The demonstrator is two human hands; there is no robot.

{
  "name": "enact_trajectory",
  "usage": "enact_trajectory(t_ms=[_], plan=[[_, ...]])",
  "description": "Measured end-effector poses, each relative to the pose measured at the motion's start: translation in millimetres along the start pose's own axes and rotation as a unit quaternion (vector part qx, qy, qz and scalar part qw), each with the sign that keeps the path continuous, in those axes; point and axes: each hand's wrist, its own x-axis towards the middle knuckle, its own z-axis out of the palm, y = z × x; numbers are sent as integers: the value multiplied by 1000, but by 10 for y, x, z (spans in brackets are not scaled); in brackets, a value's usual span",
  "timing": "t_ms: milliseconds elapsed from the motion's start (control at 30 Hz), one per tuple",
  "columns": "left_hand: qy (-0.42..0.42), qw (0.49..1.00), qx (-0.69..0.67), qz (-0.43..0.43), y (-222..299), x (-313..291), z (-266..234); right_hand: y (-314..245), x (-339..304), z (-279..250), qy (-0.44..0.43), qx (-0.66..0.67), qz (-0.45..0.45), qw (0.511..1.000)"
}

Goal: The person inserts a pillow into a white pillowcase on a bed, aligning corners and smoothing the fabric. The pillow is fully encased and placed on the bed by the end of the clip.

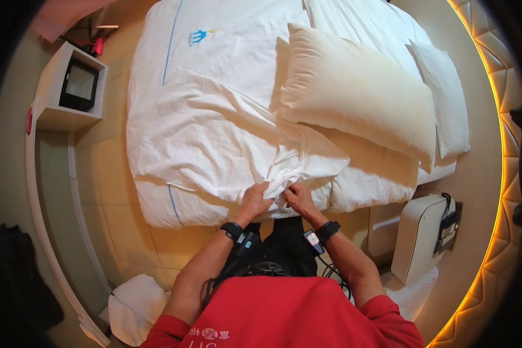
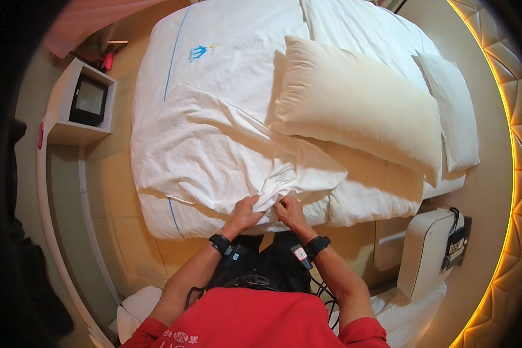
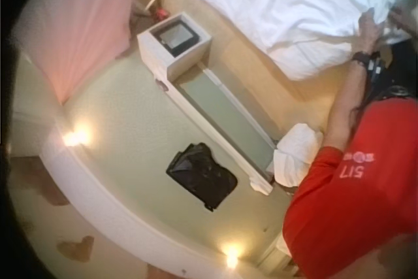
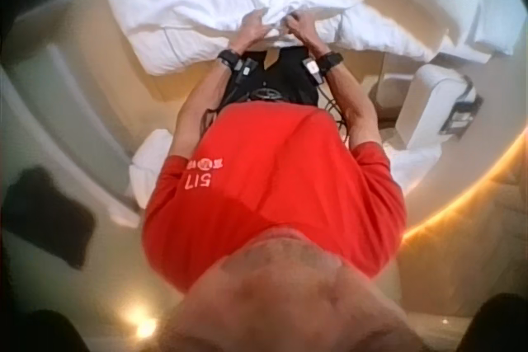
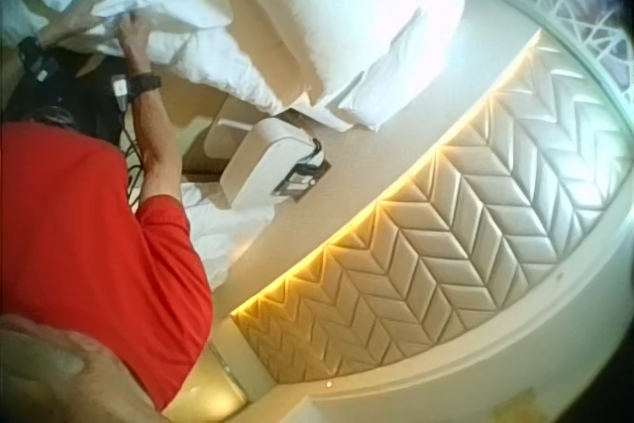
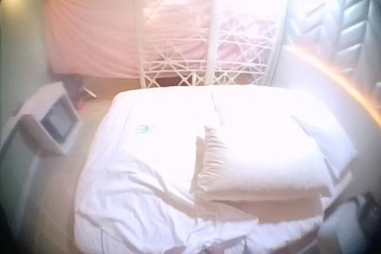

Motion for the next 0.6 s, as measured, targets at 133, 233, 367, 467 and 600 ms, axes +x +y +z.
enact_trajectory(t_ms=[133,233,367,467,600], plan=[[-5,997,-57,-56,-171,46,15,8,-201,-101,59,44,14,997],[-66,979,-95,-165,-223,67,35,-56,-263,-186,119,106,48,986],[-83,956,-210,-189,-178,76,14,-158,-276,-108,83,191,12,978],[-71,939,-263,-210,-111,99,-29,-176,-303,38,57,132,-31,989],[-13,935,-301,-186,-28,115,-47,-123,-301,101,12,-31,9,999]])
